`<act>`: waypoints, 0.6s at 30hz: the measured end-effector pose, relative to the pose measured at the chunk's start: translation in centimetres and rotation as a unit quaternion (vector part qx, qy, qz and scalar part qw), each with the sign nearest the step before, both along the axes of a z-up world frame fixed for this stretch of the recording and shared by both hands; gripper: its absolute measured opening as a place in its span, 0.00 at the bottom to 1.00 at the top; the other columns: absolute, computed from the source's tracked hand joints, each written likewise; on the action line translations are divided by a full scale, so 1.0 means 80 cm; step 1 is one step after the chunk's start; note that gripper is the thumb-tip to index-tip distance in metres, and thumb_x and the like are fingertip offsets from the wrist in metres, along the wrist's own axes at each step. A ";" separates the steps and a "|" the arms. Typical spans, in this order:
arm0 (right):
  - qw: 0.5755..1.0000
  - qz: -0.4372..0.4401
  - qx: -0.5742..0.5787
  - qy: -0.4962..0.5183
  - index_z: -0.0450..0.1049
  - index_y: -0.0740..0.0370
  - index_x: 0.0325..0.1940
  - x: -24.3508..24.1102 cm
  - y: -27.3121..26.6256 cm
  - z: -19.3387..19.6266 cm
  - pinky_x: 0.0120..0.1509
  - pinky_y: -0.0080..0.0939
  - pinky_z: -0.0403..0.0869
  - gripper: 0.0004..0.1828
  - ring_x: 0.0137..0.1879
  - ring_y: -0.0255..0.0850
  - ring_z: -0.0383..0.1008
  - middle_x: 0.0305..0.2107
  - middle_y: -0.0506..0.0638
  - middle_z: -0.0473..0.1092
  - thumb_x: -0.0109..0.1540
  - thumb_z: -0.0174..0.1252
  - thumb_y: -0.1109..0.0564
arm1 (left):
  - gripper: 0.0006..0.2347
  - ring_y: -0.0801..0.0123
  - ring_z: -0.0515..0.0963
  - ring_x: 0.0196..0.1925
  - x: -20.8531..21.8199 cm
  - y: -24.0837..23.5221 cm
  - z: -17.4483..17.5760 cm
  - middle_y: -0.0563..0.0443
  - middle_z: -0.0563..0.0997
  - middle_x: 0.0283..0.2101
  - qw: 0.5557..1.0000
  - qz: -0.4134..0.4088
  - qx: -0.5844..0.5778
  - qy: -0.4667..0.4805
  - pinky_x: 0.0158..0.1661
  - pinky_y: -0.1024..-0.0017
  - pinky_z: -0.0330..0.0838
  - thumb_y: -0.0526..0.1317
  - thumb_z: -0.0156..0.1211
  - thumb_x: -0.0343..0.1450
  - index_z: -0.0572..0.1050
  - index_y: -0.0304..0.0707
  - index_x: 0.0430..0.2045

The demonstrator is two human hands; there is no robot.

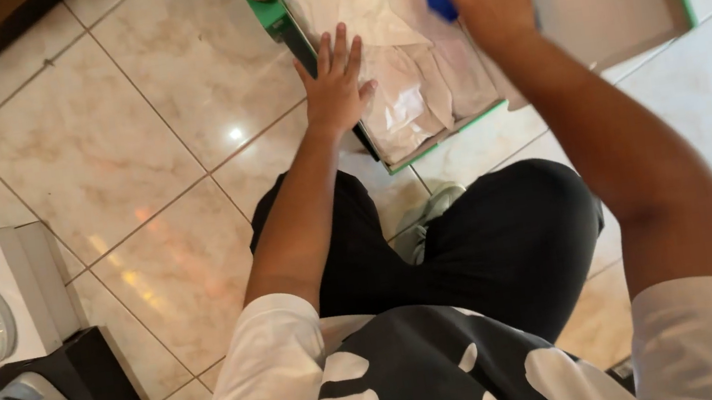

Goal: Cleaning shoe boxes with a cloth and organizing them on the floor.

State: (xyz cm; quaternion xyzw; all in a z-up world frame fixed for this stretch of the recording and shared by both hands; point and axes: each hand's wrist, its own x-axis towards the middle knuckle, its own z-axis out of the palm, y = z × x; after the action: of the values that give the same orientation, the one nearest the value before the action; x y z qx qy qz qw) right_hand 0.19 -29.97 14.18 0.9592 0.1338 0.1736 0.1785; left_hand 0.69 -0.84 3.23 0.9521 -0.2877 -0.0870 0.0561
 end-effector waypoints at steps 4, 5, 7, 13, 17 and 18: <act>0.980 -0.134 0.128 0.072 0.71 0.55 0.74 -0.017 -0.033 0.035 0.64 0.74 0.59 0.46 0.64 0.72 0.64 0.65 0.64 0.65 0.55 0.84 0.53 | 0.33 0.51 0.37 0.79 0.001 0.001 0.005 0.50 0.35 0.78 1.000 -0.008 0.011 -0.002 0.63 0.21 0.46 0.61 0.49 0.80 0.49 0.47 0.77; 0.977 -0.151 0.141 0.060 0.76 0.53 0.66 -0.024 -0.047 0.019 0.62 0.71 0.60 0.36 0.61 0.68 0.64 0.63 0.63 0.65 0.55 0.80 0.60 | 0.34 0.50 0.41 0.79 0.000 0.002 0.003 0.49 0.38 0.78 0.999 -0.009 -0.004 -0.038 0.61 0.21 0.50 0.61 0.52 0.78 0.52 0.46 0.76; 0.972 -0.171 0.154 0.047 0.82 0.51 0.59 -0.049 -0.061 -0.002 0.61 0.67 0.61 0.29 0.57 0.63 0.64 0.61 0.61 0.65 0.54 0.75 0.68 | 0.34 0.49 0.44 0.79 -0.001 0.005 -0.003 0.47 0.41 0.78 0.997 -0.013 -0.020 -0.075 0.59 0.22 0.54 0.61 0.56 0.77 0.56 0.45 0.75; 0.886 -0.269 0.258 0.275 0.73 0.65 0.65 -0.102 -0.077 -0.033 0.50 0.61 0.75 0.31 0.52 0.60 0.71 0.48 0.64 0.69 0.59 0.68 0.54 | 0.35 0.48 0.48 0.79 -0.006 0.010 -0.008 0.46 0.43 0.78 0.991 -0.023 -0.026 -0.130 0.58 0.25 0.60 0.61 0.61 0.76 0.56 0.45 0.75; 0.873 -0.266 0.361 0.190 0.71 0.65 0.66 -0.060 -0.103 -0.085 0.53 0.64 0.75 0.30 0.55 0.65 0.67 0.51 0.66 0.64 0.59 0.65 0.62 | 0.34 0.45 0.45 0.79 -0.005 0.007 0.005 0.44 0.42 0.78 0.995 -0.028 -0.047 -0.087 0.63 0.31 0.59 0.57 0.60 0.76 0.56 0.41 0.74; 0.884 -0.268 0.346 0.163 0.71 0.62 0.67 -0.040 -0.111 -0.106 0.52 0.58 0.74 0.31 0.53 0.61 0.68 0.50 0.63 0.64 0.59 0.65 0.63 | 0.33 0.44 0.45 0.79 -0.005 0.008 0.010 0.42 0.42 0.78 0.995 -0.032 -0.052 -0.078 0.64 0.36 0.60 0.56 0.60 0.76 0.57 0.39 0.74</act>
State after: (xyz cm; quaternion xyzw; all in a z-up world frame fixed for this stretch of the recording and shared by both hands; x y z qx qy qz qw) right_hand -2.99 -38.86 5.71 0.9742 -0.1693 -0.0045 -0.1494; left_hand 0.27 -0.23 3.99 0.9422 -0.3253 0.0009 0.0801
